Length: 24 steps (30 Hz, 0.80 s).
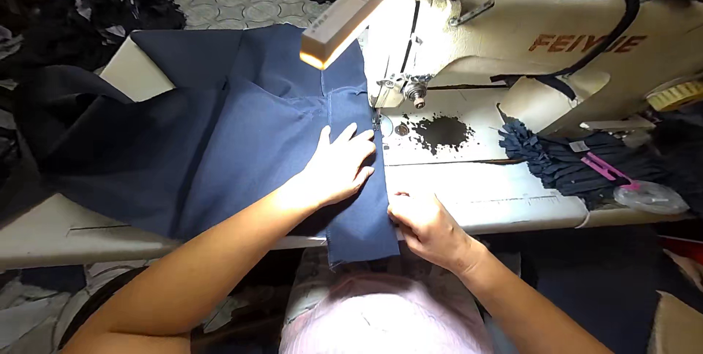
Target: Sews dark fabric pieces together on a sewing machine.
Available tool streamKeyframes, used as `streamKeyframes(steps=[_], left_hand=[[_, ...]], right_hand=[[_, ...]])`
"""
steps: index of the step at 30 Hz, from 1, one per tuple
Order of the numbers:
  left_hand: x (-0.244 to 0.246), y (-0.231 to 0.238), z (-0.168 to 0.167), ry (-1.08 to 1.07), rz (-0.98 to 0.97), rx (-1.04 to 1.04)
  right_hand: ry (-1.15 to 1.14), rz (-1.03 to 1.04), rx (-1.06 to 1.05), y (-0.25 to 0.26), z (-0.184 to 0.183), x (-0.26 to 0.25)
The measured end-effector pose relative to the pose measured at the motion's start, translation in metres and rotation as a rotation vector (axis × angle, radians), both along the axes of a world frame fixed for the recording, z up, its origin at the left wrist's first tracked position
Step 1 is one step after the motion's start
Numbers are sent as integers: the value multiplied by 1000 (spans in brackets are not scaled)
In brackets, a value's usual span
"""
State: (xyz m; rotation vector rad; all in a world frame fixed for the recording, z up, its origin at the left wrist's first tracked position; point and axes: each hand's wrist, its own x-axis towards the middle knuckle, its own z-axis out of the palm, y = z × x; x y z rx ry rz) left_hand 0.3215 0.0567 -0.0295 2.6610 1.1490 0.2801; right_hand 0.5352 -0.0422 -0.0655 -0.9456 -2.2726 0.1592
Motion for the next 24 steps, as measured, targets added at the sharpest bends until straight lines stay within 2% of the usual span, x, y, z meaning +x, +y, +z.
streamKeyframes(steps=[3, 7, 14, 20, 24], left_hand=[[-4, -19, -7, -25, 16, 27], [-22, -13, -21, -65, -23, 24], [-27, -3, -15, -81, -101, -64], [-27, -15, -22, -71, -141, 51], [-29, -14, -24, -100, -137, 35]], right_hand=[[26, -20, -8, -11, -6, -1], [15, -77, -10, -14, -9, 3], [-16, -81, 34, -10, -8, 5], [-25, 64, 25, -9, -6, 16], [-26, 94, 20, -6, -3, 19]])
